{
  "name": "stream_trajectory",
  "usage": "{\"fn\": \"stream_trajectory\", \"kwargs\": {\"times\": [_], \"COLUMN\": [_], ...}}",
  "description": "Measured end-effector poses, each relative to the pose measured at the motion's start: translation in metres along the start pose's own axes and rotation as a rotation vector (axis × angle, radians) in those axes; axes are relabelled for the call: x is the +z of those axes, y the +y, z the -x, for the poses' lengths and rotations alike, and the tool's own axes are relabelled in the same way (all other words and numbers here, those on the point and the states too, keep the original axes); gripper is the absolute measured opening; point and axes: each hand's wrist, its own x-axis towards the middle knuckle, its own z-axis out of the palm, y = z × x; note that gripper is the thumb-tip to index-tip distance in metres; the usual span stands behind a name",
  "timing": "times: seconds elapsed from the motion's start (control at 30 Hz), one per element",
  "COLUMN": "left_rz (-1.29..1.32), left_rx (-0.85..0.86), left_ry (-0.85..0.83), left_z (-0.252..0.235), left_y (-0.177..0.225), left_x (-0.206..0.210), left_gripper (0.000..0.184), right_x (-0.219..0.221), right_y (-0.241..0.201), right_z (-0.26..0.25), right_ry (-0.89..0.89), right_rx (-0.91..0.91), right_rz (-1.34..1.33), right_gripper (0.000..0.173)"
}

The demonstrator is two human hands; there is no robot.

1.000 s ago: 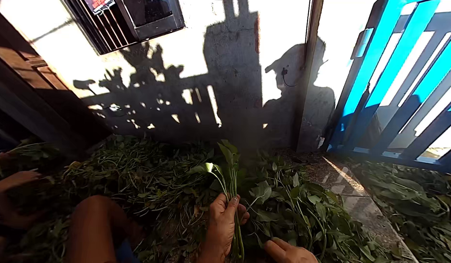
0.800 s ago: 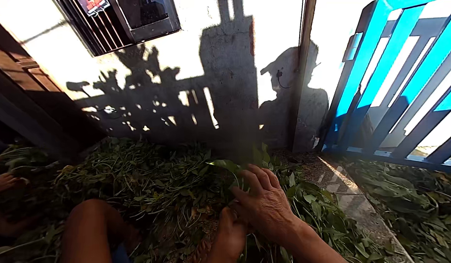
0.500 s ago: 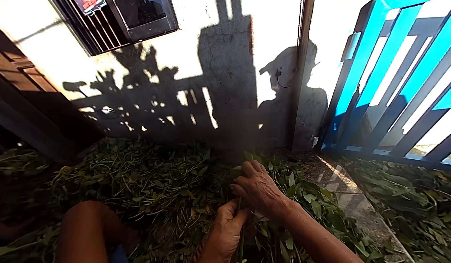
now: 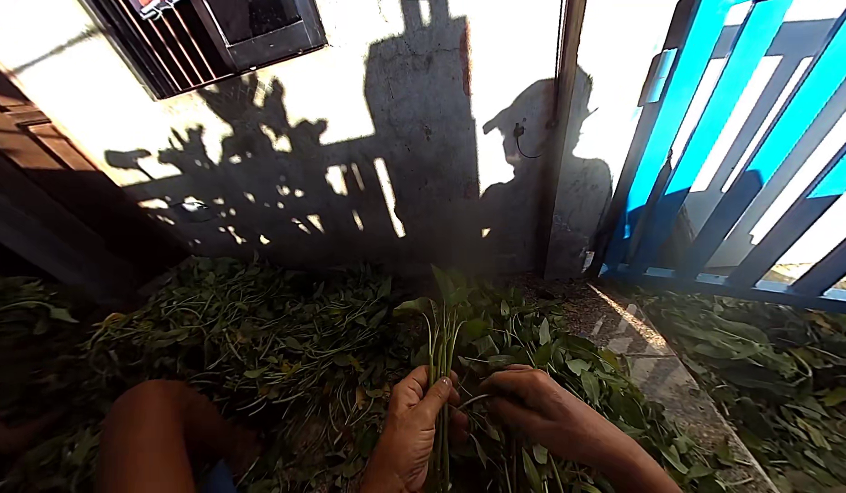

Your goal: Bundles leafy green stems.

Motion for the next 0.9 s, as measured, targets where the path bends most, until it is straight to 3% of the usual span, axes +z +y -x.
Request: {"fn": "stream_trajectory", "kwargs": {"times": [0.1,0.17,0.27,0.33,0.4,0.5,0.57,0.63,0.73,0.83,0.9], "left_rz": [-0.032,-0.042,0.008,0.083,0.136,0.180,0.213,0.225,0.237,0.253,0.262], "left_rx": [-0.053,-0.069,-0.076,-0.082,-0.084,-0.035,0.015,0.042,0.037,0.001,-0.016], "left_ry": [-0.140,-0.333,-0.521,-0.499,-0.328,0.084,0.269,0.372,0.418,0.412,0.392], "left_z": [0.004,0.004,0.002,0.001,0.003,0.004,0.002,0.001,0.001,0.000,0.000], "left_y": [0.004,0.003,-0.002,-0.003,0.002,0.015,0.021,0.026,0.027,0.024,0.019], "left_x": [-0.003,-0.008,-0.007,-0.005,-0.005,-0.013,-0.023,-0.028,-0.024,-0.016,-0.012], "left_gripper": [0.021,0.023,0.021,0.018,0.018,0.021,0.021,0.021,0.021,0.021,0.020], "right_x": [-0.021,-0.026,-0.002,0.026,0.057,0.084,0.085,0.087,0.093,0.100,0.099], "right_y": [0.013,0.017,0.012,0.019,0.048,0.118,0.157,0.188,0.200,0.191,0.192], "right_z": [-0.009,-0.019,-0.036,-0.044,-0.046,-0.009,0.028,0.060,0.087,0.081,0.080], "right_ry": [-0.100,-0.101,0.091,0.254,0.551,0.935,1.028,0.899,0.692,0.825,0.747], "right_rx": [0.070,0.138,0.219,0.293,0.449,0.871,1.210,1.423,1.276,1.069,1.137], "right_rz": [-0.528,-0.665,-0.906,-1.089,-0.923,-0.161,0.019,0.087,0.191,0.334,0.386], "right_gripper": [0.024,0.020,0.009,0.014,0.018,0.036,0.045,0.047,0.034,0.029,0.034]}}
